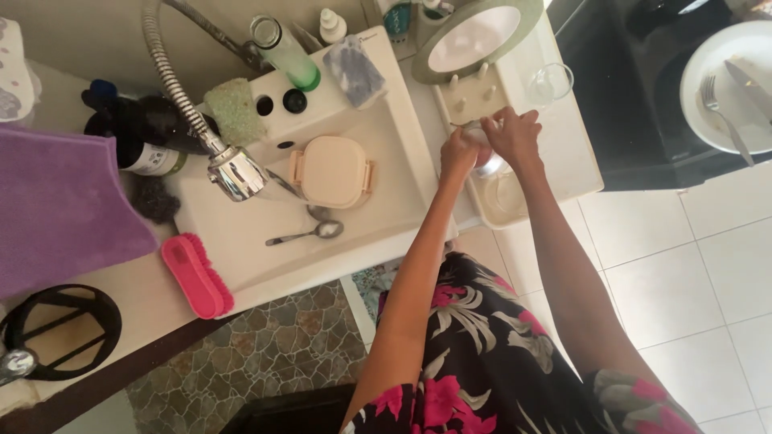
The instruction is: Washing various kitchen items including cups, bowls, a frying pan, a plate, and cutlery in a sink using a sponge.
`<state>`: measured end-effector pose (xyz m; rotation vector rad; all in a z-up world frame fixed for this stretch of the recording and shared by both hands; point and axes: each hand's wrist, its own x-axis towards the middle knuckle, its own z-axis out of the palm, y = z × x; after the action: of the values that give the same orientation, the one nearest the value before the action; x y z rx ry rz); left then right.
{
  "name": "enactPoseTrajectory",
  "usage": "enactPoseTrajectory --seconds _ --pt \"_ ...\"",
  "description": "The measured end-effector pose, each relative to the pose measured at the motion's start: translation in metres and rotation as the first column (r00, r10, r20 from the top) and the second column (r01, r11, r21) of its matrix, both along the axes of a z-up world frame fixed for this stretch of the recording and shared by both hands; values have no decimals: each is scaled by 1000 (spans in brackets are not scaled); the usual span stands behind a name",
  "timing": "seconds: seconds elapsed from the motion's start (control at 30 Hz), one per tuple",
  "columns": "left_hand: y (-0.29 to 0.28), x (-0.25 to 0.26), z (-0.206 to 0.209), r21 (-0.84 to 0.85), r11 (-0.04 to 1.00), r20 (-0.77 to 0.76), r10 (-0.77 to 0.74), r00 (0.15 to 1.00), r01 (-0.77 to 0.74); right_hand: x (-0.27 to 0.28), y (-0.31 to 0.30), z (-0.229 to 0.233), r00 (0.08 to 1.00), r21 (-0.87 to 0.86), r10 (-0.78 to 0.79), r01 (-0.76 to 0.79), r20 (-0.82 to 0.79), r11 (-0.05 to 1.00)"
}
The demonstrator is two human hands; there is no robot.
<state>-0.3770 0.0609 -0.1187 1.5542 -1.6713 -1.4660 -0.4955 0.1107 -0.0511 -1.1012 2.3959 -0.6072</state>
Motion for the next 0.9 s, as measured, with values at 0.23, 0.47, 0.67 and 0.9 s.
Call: enactPoseTrajectory --seconds 0.23,0.47,0.67,0.9 --pt "5 17 -4 -40 999 40 25 999 -23 28 -3 67 999 -38 -32 31 -31 999" --pt "22 147 139 238 971 -513 112 851 16 123 -25 154 969 -491 187 -242 -159 837" --pt "50 295 149 124 927 -405 374 835 -354 214 -63 123 844 -466 528 -431 96 773" --pt "49 360 124 47 838 -280 534 798 -544 256 -101 7 774 -127 512 -589 -374 798"
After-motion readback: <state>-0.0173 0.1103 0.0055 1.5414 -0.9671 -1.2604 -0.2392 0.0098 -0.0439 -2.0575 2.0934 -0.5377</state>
